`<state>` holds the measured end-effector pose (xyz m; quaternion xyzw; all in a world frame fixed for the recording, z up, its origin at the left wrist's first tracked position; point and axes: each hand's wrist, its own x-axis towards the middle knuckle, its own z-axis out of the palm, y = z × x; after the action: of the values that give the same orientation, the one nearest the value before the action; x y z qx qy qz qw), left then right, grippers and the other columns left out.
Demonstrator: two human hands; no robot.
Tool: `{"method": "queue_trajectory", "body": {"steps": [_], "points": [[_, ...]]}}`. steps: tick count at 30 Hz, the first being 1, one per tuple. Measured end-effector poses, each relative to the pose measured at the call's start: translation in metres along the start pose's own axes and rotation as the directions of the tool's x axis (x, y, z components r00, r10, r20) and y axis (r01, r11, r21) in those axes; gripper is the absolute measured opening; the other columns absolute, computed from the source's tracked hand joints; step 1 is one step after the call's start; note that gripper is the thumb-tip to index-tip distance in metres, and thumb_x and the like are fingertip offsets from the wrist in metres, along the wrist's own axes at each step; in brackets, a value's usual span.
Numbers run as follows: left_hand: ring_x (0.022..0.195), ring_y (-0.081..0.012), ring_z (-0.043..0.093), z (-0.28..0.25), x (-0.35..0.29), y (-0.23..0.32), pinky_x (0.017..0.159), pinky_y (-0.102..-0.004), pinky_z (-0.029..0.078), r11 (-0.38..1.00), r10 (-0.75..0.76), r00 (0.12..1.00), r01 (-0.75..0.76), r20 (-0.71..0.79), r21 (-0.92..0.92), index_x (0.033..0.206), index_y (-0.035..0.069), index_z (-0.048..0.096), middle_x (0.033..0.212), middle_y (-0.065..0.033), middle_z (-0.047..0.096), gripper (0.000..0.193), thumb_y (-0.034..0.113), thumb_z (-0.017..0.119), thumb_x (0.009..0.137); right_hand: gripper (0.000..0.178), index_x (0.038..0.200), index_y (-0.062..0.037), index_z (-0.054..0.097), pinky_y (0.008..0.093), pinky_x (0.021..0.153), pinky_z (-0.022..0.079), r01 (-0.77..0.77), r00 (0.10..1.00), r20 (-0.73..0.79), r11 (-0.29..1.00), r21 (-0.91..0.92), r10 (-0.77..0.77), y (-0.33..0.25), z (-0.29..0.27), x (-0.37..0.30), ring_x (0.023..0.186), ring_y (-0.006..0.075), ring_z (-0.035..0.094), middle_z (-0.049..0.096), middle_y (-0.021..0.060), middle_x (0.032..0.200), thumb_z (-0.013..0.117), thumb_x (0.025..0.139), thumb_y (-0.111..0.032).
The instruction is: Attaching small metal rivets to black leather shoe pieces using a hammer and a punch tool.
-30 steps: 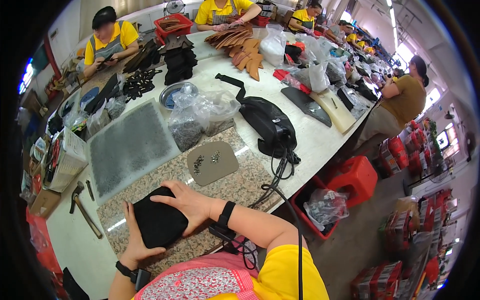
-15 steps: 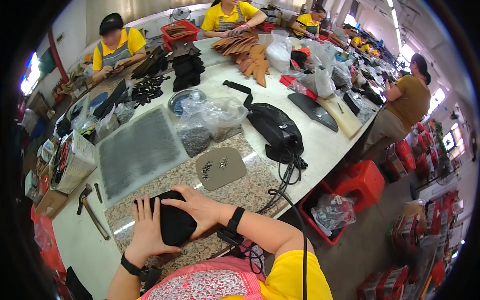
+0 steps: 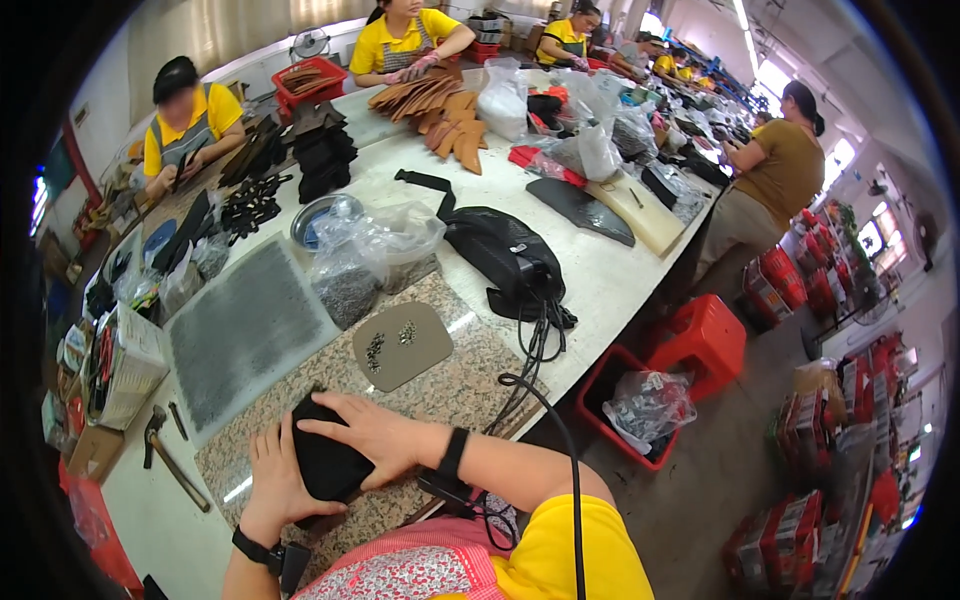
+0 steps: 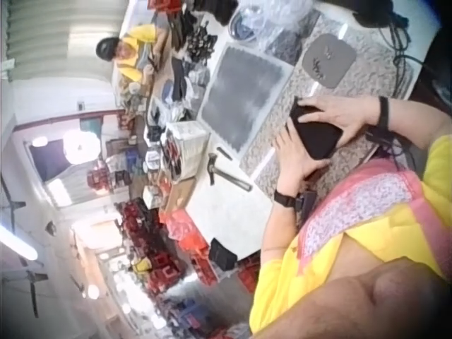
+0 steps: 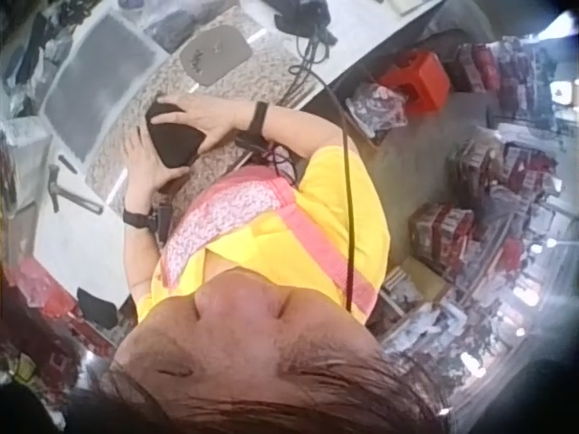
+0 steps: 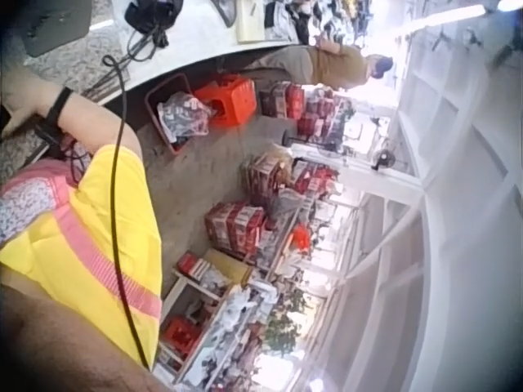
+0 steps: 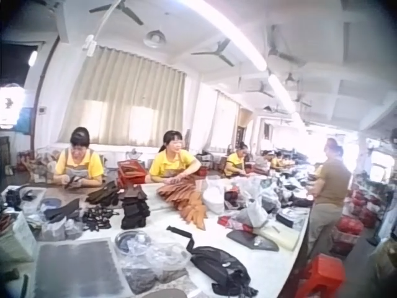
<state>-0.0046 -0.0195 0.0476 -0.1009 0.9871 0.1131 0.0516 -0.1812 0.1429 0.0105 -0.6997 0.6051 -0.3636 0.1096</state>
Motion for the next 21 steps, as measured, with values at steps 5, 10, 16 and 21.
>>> {"method": "queue_trajectory", "body": {"steps": [5, 10, 16, 21], "points": [[0.124, -0.0435, 0.039, 0.0, -0.007, 0.003, 0.112, -0.0533, 0.023, 0.993, -0.119, 0.993, 0.119, -0.02, -0.025, 0.15, -0.009, 0.013, 0.133, -0.0264, 0.04, 0.153, 0.059, 0.091, 0.038, 0.082, 0.146, -0.0068, 0.042, 0.0447, 0.103, 0.042, -0.397, 0.906, 0.287, 0.859, 0.323, 0.311, -0.045, -0.039, -0.107, 0.122, 0.036, 0.054, 0.054, 0.0227, 0.132, 0.077, 0.077, -0.033], [0.126, -0.043, 0.037, -0.001, 0.0, 0.005, 0.112, -0.0525, 0.023, 0.99, -0.133, 0.991, 0.134, 0.034, -0.033, 0.151, -0.009, 0.009, 0.135, -0.0263, 0.039, 0.154, 0.056, 0.092, 0.039, 0.033, 0.112, 0.0003, 0.068, 0.027, 0.076, 0.051, -0.888, 0.418, 0.465, 0.243, 0.39, 0.781, -0.099, -0.155, -0.22, 0.085, 0.011, 0.065, 0.072, 0.0067, 0.094, 0.072, 0.089, -0.023], [0.133, -0.045, 0.031, -0.001, 0.001, 0.006, 0.114, -0.0533, 0.02, 0.985, -0.17, 0.983, 0.169, 0.065, 0.022, 0.151, -0.009, 0.005, 0.141, -0.0301, 0.033, 0.156, 0.053, 0.093, 0.039, 0.021, 0.105, 0.0023, 0.069, 0.0267, 0.072, 0.053, -0.764, 0.34, -0.192, 0.39, 0.514, 0.92, -0.06, -0.239, -0.255, 0.077, 0.011, 0.067, 0.071, 0.006, 0.084, 0.068, 0.085, -0.006], [0.134, -0.0463, 0.029, 0.003, 0.001, 0.004, 0.114, -0.0536, 0.019, 0.983, -0.178, 0.982, 0.176, 0.059, 0.045, 0.149, -0.012, 0.007, 0.141, -0.0316, 0.032, 0.156, 0.054, 0.093, 0.037, 0.048, 0.125, 0.0032, 0.059, 0.0285, 0.071, 0.051, -0.889, 0.313, -0.494, 0.433, 0.148, 0.812, 0.065, -0.33, -0.26, 0.074, 0.0144, 0.064, 0.069, 0.0082, 0.084, 0.07, 0.082, -0.016]]}}
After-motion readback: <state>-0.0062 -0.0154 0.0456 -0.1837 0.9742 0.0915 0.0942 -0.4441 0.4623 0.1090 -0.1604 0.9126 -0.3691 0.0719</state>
